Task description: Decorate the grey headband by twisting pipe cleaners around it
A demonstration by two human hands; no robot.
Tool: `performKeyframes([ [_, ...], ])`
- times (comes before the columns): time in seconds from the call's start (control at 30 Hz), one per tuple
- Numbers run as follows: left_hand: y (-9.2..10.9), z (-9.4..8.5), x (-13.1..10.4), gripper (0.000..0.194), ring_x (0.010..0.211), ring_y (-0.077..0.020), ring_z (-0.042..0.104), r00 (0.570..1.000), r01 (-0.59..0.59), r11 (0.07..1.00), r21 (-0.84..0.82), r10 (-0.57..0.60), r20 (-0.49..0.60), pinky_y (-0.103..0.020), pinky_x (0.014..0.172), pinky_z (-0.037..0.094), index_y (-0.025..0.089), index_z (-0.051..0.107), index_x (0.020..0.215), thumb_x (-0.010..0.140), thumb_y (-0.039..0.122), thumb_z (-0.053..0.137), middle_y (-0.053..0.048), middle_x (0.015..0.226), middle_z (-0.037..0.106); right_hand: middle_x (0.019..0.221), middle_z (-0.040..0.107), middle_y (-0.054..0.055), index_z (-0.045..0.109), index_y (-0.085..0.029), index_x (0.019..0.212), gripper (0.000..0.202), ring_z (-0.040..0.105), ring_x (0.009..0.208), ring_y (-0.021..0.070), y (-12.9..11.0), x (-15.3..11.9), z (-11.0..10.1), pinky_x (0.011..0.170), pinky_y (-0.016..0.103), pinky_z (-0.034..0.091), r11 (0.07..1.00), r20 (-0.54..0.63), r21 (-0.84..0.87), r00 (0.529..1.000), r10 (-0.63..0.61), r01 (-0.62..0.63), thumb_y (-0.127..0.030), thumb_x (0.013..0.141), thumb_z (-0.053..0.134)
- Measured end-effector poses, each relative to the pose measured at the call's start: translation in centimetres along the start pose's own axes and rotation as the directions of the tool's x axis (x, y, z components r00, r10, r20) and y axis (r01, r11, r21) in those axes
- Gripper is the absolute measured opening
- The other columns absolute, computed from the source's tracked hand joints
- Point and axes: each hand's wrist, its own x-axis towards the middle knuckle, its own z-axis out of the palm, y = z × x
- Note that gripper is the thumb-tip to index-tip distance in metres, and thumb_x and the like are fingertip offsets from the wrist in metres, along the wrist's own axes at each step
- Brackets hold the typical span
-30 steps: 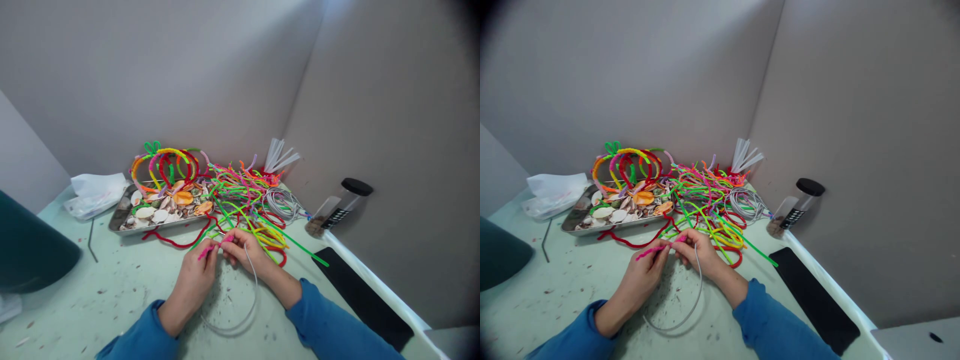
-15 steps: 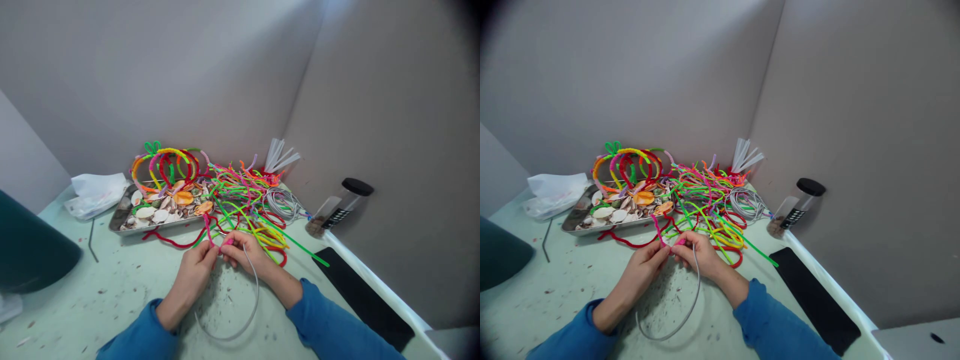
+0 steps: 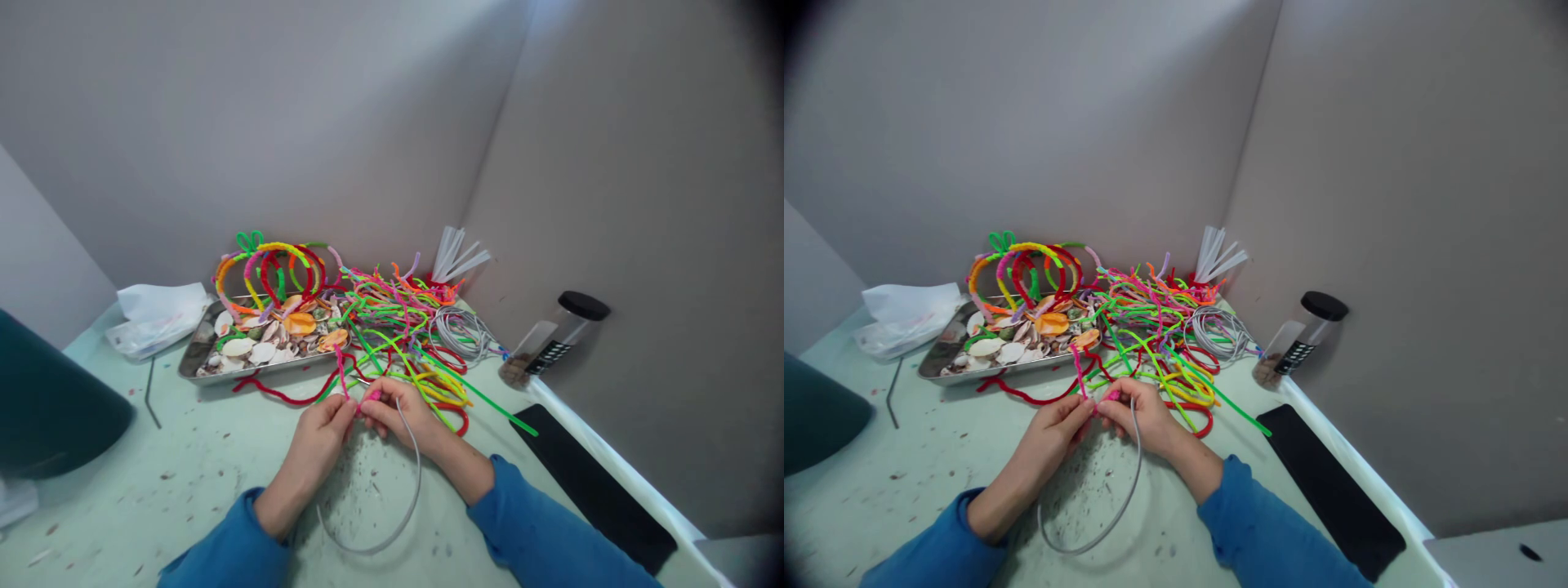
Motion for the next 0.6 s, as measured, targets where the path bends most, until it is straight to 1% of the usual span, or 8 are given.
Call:
performKeyframes([
  [0.1,-0.15,-0.03,0.12,0.035,0.045,-0.0082,0.036,1.0,-0.024,0.999,0.036,0.023,0.014,-0.02,0.044,0.025,0.016,0.047,0.059,0.079,0.044,0.045,0.005,0.048,0.04,0.058,0.054,-0.003,0.052,-0.015,0.073,0.023,0.043,0.041,0.0055,0.11,0.15,0.06,0.039,0.018,0.034,1.0,-0.018,0.019,1.0,-0.012,0.012,-0.036,0.076,0.061],
  [0.2,-0.5,-0.06,0.26,0.035,0.046,-0.0086,0.036,0.998,-0.056,0.997,0.061,0.058,-0.029,-0.019,0.045,0.025,0.016,0.049,0.062,0.079,0.046,0.046,0.005,0.05,0.041,0.058,0.054,-0.003,0.052,-0.015,0.075,0.023,0.043,0.04,0.0054,0.23,0.28,0.11,0.039,0.018,0.033,0.999,-0.023,0.047,1.0,-0.011,0.012,-0.036,0.074,0.063],
  [0.33,-0.81,-0.09,0.23,0.034,0.049,-0.0085,0.035,0.995,-0.078,0.996,0.044,0.081,-0.058,-0.019,0.046,0.025,0.015,0.052,0.065,0.078,0.047,0.048,0.005,0.052,0.042,0.058,0.055,-0.003,0.052,-0.015,0.074,0.024,0.043,0.04,0.0052,0.25,0.31,0.13,0.039,0.017,0.033,0.998,-0.043,0.061,0.999,0.0,0.002,-0.036,0.074,0.063],
  [0.47,-0.35,-0.23,0.07,0.035,0.052,-0.0088,0.034,0.993,-0.098,0.993,0.071,0.102,-0.062,-0.019,0.047,0.024,0.015,0.049,0.06,0.077,0.046,0.05,0.005,0.053,0.039,0.059,0.054,-0.003,0.054,-0.015,0.076,0.023,0.044,0.041,0.0055,0.46,0.22,0.13,0.039,0.018,0.034,0.999,-0.024,0.048,1.0,-0.006,0.007,-0.036,0.073,0.064],
  [0.6,0.17,-0.32,0.02,0.037,0.053,-0.0092,0.034,0.994,-0.08,0.989,0.121,0.088,-0.063,-0.019,0.047,0.024,0.015,0.047,0.058,0.077,0.047,0.049,0.005,0.053,0.037,0.058,0.055,-0.002,0.055,-0.014,0.074,0.022,0.044,0.042,0.006,0.75,0.09,0.16,0.039,0.018,0.034,1.0,-0.022,0.009,1.0,-0.008,0.008,-0.035,0.073,0.065],
])
